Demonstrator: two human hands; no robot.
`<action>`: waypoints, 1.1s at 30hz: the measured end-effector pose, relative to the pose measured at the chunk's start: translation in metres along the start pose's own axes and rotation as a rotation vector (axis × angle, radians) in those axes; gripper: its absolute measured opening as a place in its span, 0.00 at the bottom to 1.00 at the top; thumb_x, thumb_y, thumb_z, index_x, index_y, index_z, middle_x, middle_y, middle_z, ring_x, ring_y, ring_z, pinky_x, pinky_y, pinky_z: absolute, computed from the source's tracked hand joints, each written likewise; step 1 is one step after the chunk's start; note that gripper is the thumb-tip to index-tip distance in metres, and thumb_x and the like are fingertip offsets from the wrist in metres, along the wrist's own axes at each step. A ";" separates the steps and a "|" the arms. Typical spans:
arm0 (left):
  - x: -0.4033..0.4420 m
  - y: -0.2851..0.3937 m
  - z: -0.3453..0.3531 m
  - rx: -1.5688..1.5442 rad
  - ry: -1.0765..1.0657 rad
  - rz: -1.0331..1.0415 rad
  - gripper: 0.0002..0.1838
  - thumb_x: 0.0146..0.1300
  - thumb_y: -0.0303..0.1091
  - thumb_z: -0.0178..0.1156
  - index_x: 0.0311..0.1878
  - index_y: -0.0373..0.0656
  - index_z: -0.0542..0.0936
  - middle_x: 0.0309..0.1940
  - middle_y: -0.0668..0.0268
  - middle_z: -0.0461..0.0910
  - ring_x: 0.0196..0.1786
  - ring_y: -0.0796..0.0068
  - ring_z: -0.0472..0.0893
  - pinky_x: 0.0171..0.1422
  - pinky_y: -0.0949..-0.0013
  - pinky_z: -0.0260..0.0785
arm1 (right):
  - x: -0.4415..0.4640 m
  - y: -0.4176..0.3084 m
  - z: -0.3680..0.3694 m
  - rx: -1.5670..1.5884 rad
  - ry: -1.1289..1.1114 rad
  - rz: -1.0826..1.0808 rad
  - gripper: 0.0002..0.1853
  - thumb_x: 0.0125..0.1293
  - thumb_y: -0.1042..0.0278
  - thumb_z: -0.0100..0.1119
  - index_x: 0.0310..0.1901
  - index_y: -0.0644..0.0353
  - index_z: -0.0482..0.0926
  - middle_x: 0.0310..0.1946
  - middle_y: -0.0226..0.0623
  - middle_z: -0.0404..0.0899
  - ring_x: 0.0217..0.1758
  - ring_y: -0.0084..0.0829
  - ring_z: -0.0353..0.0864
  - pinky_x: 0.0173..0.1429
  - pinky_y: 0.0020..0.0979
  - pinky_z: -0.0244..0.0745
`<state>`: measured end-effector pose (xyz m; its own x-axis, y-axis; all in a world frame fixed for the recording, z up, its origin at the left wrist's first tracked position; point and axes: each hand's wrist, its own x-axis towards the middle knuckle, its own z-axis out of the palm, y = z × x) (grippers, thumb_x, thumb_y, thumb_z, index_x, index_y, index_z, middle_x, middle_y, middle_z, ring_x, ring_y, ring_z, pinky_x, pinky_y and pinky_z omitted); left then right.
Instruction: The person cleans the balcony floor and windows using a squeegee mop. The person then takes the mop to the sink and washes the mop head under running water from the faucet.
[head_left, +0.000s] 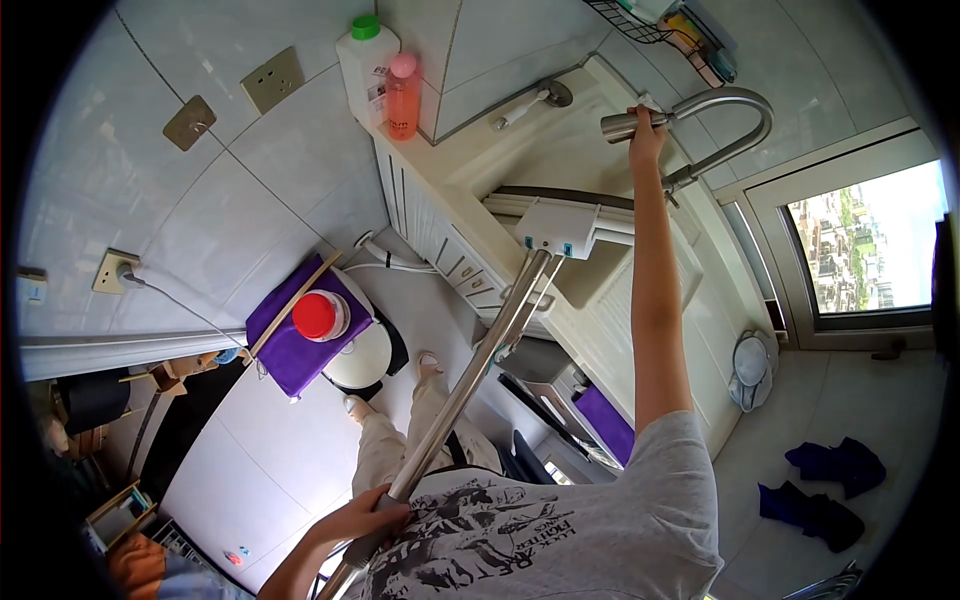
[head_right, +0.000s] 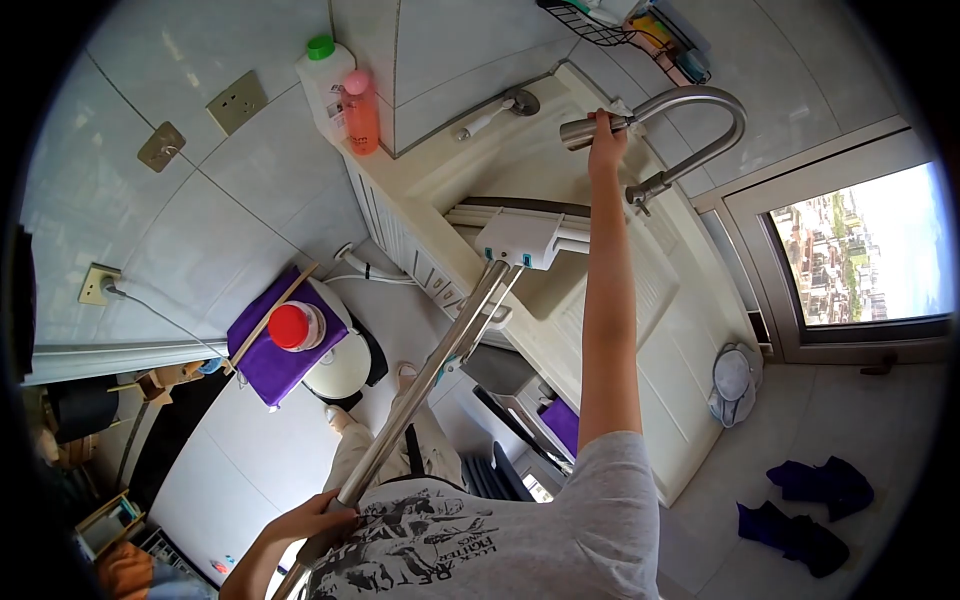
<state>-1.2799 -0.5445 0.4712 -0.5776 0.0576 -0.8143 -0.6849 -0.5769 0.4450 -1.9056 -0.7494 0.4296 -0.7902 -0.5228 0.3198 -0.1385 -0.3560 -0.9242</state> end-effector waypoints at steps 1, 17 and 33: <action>0.002 0.000 -0.002 -0.178 -0.092 -0.029 0.23 0.55 0.44 0.50 0.48 0.37 0.61 0.26 0.65 0.71 0.25 0.79 0.73 0.28 0.77 0.64 | 0.001 0.000 0.001 -0.017 0.012 -0.014 0.06 0.54 0.69 0.51 0.30 0.62 0.69 0.26 0.35 0.73 0.30 0.25 0.70 0.38 0.26 0.64; 0.193 0.150 0.004 -1.257 -0.862 -0.028 0.22 0.54 0.46 0.50 0.42 0.36 0.62 0.20 0.70 0.61 0.18 0.90 0.61 0.12 0.90 0.55 | 0.011 -0.025 -0.047 -0.687 -0.145 -0.159 0.09 0.48 0.65 0.54 0.23 0.63 0.71 0.14 0.27 0.66 0.18 0.18 0.63 0.23 0.24 0.58; 0.110 0.240 0.067 -0.381 -0.153 0.120 0.13 0.54 0.36 0.52 0.33 0.37 0.63 0.16 0.73 0.60 0.15 0.90 0.59 0.14 0.86 0.53 | 0.016 -0.053 -0.054 -0.923 -0.343 -0.005 0.18 0.50 0.55 0.54 0.30 0.63 0.66 0.21 0.36 0.68 0.24 0.28 0.65 0.31 0.29 0.61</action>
<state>-1.5375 -0.6217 0.5137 -0.7222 0.0754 -0.6876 -0.4125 -0.8448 0.3407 -1.9430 -0.6968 0.4722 -0.5927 -0.7711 0.2327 -0.6685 0.3097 -0.6762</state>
